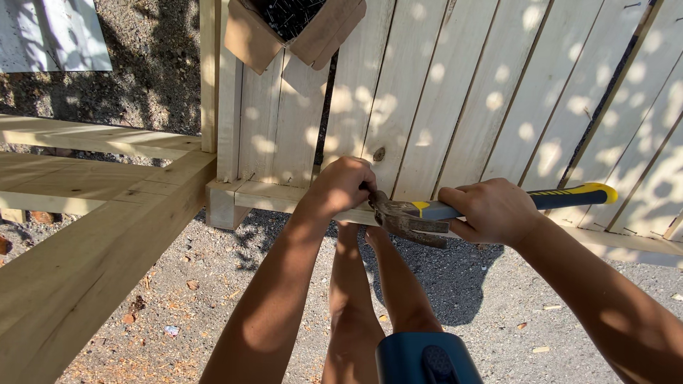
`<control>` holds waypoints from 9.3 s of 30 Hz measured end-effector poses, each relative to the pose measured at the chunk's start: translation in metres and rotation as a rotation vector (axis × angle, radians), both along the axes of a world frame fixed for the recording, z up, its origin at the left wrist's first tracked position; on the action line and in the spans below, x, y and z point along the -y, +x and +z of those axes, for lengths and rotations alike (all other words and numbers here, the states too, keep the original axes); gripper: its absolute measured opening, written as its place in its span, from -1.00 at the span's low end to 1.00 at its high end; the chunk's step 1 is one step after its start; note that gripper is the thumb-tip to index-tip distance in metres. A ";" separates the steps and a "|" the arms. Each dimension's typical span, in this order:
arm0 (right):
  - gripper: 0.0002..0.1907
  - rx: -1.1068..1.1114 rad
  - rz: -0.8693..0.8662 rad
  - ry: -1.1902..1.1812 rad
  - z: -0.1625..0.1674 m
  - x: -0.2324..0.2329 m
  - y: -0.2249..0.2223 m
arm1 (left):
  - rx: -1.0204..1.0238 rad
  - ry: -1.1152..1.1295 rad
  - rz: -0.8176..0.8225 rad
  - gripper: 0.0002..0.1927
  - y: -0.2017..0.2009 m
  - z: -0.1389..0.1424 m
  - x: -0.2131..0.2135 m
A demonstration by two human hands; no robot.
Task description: The person hammers nails into slatted wooden bed frames laid on the ground, taking nails from a cardboard box and driving them into the frame rails. They move around the frames, reposition nails by hand, and continue hammering along the slats.
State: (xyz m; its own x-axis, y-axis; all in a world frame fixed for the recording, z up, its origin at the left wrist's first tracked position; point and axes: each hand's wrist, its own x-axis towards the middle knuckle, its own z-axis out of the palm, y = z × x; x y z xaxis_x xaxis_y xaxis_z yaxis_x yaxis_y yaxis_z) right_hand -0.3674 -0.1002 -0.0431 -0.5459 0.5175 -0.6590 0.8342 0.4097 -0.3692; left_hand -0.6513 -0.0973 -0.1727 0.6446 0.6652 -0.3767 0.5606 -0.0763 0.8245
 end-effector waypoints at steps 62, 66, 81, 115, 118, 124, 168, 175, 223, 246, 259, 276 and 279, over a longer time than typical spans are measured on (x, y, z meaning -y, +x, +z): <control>-0.40 -0.087 -0.675 0.102 -0.010 -0.015 0.008 | -0.779 0.380 0.242 -0.81 -0.016 0.112 -0.247; -0.43 -0.080 -0.705 0.095 -0.010 -0.010 0.017 | -0.700 0.546 0.216 -0.76 -0.030 0.119 -0.236; -0.61 -0.134 -0.780 0.083 0.016 -0.015 0.032 | -0.193 0.656 0.534 -0.84 -0.026 0.156 -0.194; -0.57 0.164 -0.621 -0.096 -0.006 0.032 0.061 | -0.045 0.135 0.098 -0.90 0.074 0.045 0.027; -0.62 0.173 -0.593 -0.089 -0.007 0.036 0.062 | -0.118 0.133 0.066 -0.93 0.077 0.044 0.029; -0.61 0.167 -0.594 -0.086 -0.008 0.040 0.061 | -0.167 0.151 0.018 -0.96 0.079 0.046 0.031; -0.57 0.091 0.046 -0.079 -0.002 0.001 0.086 | -0.109 0.147 0.025 -0.90 0.078 0.042 0.014; -0.58 0.182 0.047 -0.110 0.001 -0.003 0.104 | -0.440 0.375 0.104 -0.30 0.094 0.052 -0.013; -0.53 -0.390 -0.979 0.251 -0.034 -0.062 0.034 | -0.143 0.256 0.819 -0.63 0.041 0.061 -0.051; -0.67 0.077 -0.976 0.346 -0.058 -0.079 -0.040 | -0.575 0.709 0.678 -0.82 0.005 0.142 -0.130; -0.68 0.130 -1.022 0.212 -0.030 -0.090 -0.043 | -0.717 0.503 0.400 -0.71 0.045 0.093 -0.071; -0.73 -0.679 -1.906 -0.445 0.139 0.044 0.083 | -0.489 0.144 0.204 -0.54 0.083 0.267 -0.071; -0.76 -0.886 -1.995 -0.411 0.178 0.057 0.105 | -0.353 0.103 -0.038 -0.61 0.104 0.306 -0.073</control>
State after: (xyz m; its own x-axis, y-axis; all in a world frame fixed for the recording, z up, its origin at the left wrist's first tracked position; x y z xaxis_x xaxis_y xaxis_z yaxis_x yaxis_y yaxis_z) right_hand -0.2627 -0.1568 0.1350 0.2240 0.5559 -0.8005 -0.4307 -0.6804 -0.5930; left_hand -0.5475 -0.0243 0.1330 0.5115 0.6893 -0.5130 0.8046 -0.1748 0.5674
